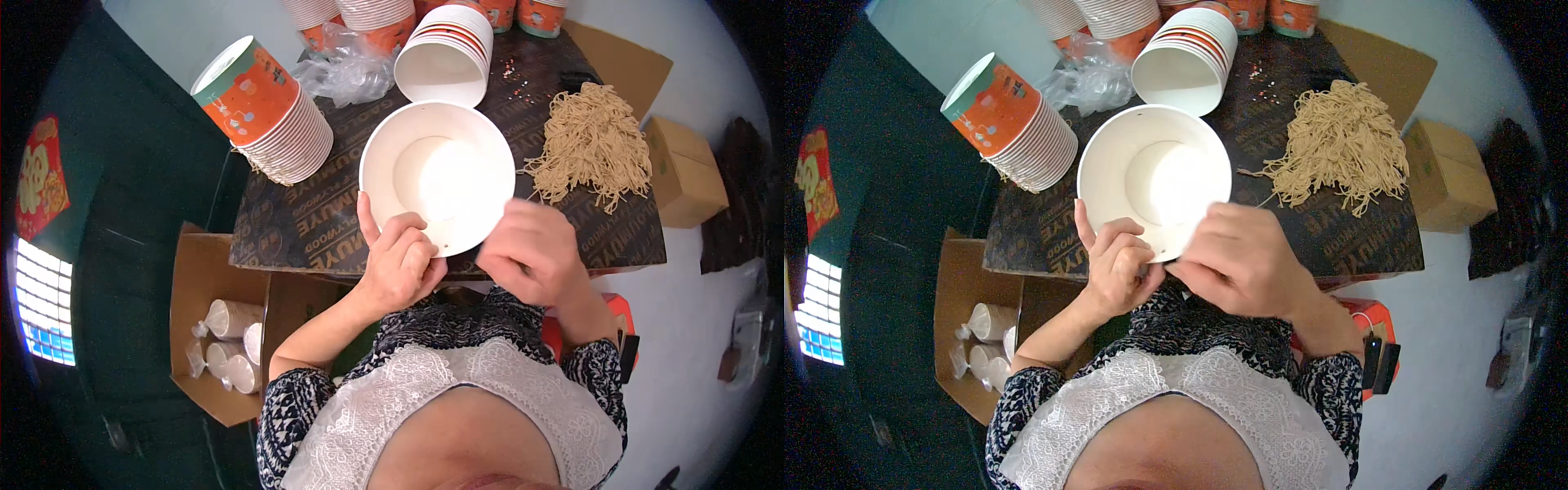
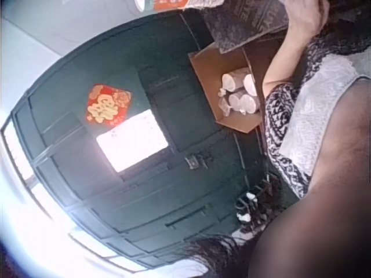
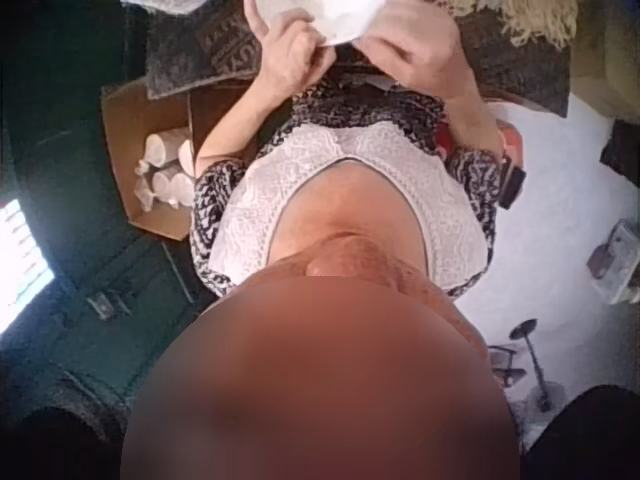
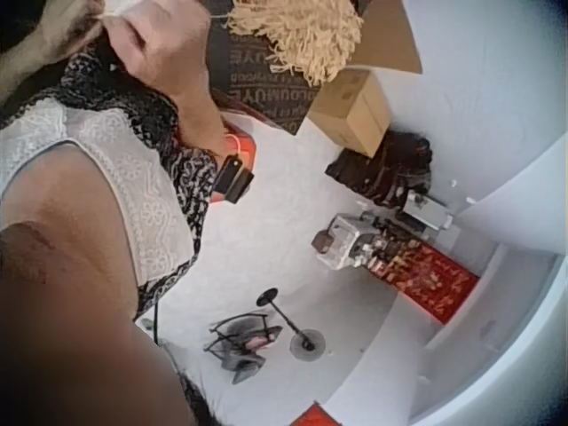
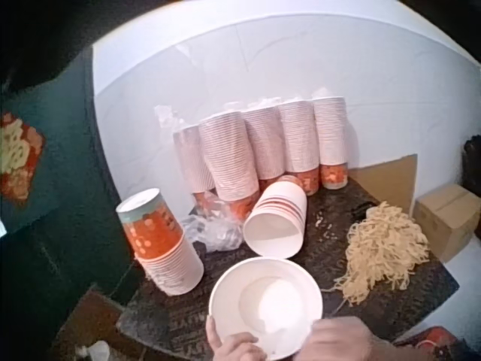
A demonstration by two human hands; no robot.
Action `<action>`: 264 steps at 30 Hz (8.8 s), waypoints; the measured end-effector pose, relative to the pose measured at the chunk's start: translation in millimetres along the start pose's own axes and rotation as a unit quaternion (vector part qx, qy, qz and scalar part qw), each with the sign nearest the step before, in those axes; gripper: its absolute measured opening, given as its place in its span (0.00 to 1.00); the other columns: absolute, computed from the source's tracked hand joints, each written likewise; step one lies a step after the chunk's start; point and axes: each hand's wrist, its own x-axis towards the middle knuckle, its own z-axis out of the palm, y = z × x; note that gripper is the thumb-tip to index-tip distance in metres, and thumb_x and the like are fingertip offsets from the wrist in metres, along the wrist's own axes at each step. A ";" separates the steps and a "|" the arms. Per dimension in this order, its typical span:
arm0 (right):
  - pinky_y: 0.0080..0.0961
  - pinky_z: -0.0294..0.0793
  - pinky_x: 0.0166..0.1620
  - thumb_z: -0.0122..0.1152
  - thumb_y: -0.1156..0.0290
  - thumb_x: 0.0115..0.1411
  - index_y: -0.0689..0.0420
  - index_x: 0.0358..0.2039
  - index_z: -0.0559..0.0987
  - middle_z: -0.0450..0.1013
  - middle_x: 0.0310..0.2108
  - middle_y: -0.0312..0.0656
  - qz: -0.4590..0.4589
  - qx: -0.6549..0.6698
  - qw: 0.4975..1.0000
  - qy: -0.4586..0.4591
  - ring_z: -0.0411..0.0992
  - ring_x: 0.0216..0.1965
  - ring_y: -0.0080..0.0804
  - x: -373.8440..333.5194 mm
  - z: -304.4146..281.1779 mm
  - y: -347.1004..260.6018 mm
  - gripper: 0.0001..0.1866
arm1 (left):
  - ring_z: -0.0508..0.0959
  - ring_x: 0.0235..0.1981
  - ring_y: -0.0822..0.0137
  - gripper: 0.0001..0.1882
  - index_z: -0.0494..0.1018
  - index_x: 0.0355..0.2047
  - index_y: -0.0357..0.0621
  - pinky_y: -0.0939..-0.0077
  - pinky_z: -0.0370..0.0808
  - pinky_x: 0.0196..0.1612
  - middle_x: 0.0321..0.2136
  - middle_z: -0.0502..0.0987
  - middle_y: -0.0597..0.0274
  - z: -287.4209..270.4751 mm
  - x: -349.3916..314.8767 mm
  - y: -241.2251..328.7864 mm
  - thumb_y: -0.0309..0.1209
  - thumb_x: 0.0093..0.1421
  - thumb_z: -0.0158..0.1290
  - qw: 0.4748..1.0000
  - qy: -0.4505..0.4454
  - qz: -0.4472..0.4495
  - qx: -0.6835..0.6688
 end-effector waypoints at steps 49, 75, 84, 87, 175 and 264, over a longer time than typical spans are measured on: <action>0.12 0.53 0.21 0.55 0.69 0.67 0.65 0.34 0.80 0.67 0.20 0.27 0.468 0.381 0.780 0.169 0.57 0.19 0.09 -40.6 63.5 30.0 0.12 | 0.78 0.40 0.60 0.16 0.71 0.37 0.43 0.34 0.50 0.67 0.32 0.75 0.63 -15.1 13.2 -7.2 0.19 0.47 0.61 0.990 -0.104 -0.059 0.070; 0.12 0.52 0.24 0.27 0.33 0.67 0.63 0.59 0.65 0.67 0.33 0.37 0.262 0.473 0.821 0.180 0.54 0.21 0.16 -12.0 42.7 25.4 0.43 | 0.74 0.20 0.63 0.12 0.74 0.36 0.37 0.72 0.70 0.22 0.24 0.74 0.57 -15.4 35.6 45.2 0.24 0.53 0.64 0.950 -0.057 -0.227 -0.209; 0.13 0.54 0.24 0.30 0.33 0.67 0.63 0.55 0.68 0.67 0.34 0.36 0.252 0.452 0.811 0.274 0.56 0.22 0.16 -8.1 57.0 30.3 0.42 | 0.72 0.20 0.79 0.10 0.73 0.39 0.35 0.83 0.70 0.24 0.21 0.75 0.66 25.8 15.1 56.3 0.24 0.59 0.61 0.872 0.008 -0.327 -0.363; 0.13 0.54 0.24 0.31 0.34 0.67 0.63 0.54 0.68 0.67 0.34 0.35 0.253 0.459 0.805 0.277 0.56 0.22 0.16 -10.9 59.8 36.2 0.41 | 0.74 0.23 0.80 0.06 0.73 0.38 0.35 0.84 0.71 0.27 0.23 0.76 0.66 28.5 12.9 55.5 0.21 0.61 0.58 0.873 0.008 -0.310 -0.376; 0.24 0.70 0.26 0.63 0.82 0.55 0.63 0.26 0.72 0.72 0.21 0.40 0.283 0.119 0.930 0.202 0.71 0.22 0.23 -8.6 71.6 62.2 0.06 | 0.76 0.24 0.72 0.11 0.76 0.42 0.32 0.74 0.75 0.29 0.23 0.78 0.57 -10.6 107.3 -72.3 0.22 0.60 0.50 0.826 -0.375 -0.292 -0.303; 0.30 0.75 0.32 0.64 0.80 0.52 0.61 0.33 0.78 0.70 0.34 0.43 0.164 -0.026 0.982 0.088 0.75 0.31 0.37 8.7 22.9 41.1 0.07 | 0.73 0.26 0.77 0.04 0.76 0.31 0.35 0.84 0.70 0.30 0.25 0.77 0.66 -15.4 105.9 -61.1 0.23 0.59 0.60 0.679 -0.290 -0.396 -0.546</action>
